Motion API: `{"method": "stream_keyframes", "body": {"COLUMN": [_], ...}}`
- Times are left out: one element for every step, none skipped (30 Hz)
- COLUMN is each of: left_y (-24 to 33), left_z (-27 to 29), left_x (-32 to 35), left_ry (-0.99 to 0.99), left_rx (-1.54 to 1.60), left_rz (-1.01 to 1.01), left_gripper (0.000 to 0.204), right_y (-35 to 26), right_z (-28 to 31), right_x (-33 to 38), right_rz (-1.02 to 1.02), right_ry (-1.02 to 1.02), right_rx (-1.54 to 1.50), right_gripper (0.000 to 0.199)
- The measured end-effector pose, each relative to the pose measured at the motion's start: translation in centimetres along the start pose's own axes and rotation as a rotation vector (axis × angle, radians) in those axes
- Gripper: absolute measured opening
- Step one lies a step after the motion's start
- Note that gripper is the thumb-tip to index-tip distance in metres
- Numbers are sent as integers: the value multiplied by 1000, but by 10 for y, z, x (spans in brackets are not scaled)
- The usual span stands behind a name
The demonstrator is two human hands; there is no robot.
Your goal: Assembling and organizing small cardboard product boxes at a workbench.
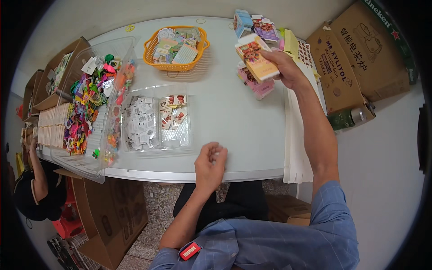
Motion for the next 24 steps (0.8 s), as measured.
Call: {"method": "stream_keyframes", "body": {"left_y": [5,7,19,33,44,54,65,66,66,76,82,87,90,91,90,82,82,82,83,90,96,89,99,108], "left_z": [-9,-23,-33,-39,-49,-59,-66,-80,-92,-102,-111,-118,-121,-125,-129,-129,-133,-138,-143,-142,-140,-130,-123,-113], "left_x": [-10,-21,-37,-54,-70,-86,-101,-116,-126,-134,-140,-144,-151,-157,-159,-165,-169,-172,-167,-159,-150,-147,-146,-141], "left_ry": [-52,-104,-88,-59,-55,-56,-60,-116,-170,-182,-182,-179,-179,-222,-264,-259,-284,-310,-312,-243,-175,-161,-181,-199], "left_rx": [159,314,255,193,242,293,290,278,265,259,175,92,86,85,84,84,105,127,127,143,158,155,244,331], "left_rz": [150,301,220,137,160,184,180,276,372,367,384,400,396,402,409,408,371,333,333,258,185,184,5,-173], "left_gripper": [46,54,61,67,70,72,72,73,75,75,77,79,79,74,69,69,64,61,61,56,53,53,62,71], "right_y": [8,22,32,38,44,51,55,50,59,70,67,69,70,69,67,66,72,81,84,81,83,57,35,30], "right_z": [11,28,37,30,28,31,33,32,21,15,18,14,6,3,-5,-11,-1,6,12,14,16,2,-4,-13], "right_x": [7,13,17,23,24,26,27,24,21,21,19,18,17,16,16,15,11,12,14,21,29,29,32,39], "right_rz": [-1,13,26,25,30,18,5,9,-106,-224,-222,-260,-296,-291,-286,-281,-245,-239,-187,-139,-144,-5,133,138], "right_ry": [9,12,10,2,7,65,123,130,42,-40,-27,-85,-150,-147,-167,-191,-92,-87,-50,-8,-1,8,24,20], "right_rx": [7,325,639,713,712,623,532,531,434,339,339,321,300,297,237,179,141,144,61,-24,-23,-68,-106,-108], "right_gripper": [46,53,61,75,75,76,78,78,78,77,77,81,85,85,84,84,90,90,96,103,103,108,114,114]}}
Point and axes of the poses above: each hand's wrist, its own x-axis away from the middle knuckle, its own z-axis out of the back of the hand, y = z × x, the point moved 10 cm from there along -x, towards the middle knuckle, and after that the axes turned 15 degrees about z, right-handed, at the moved point
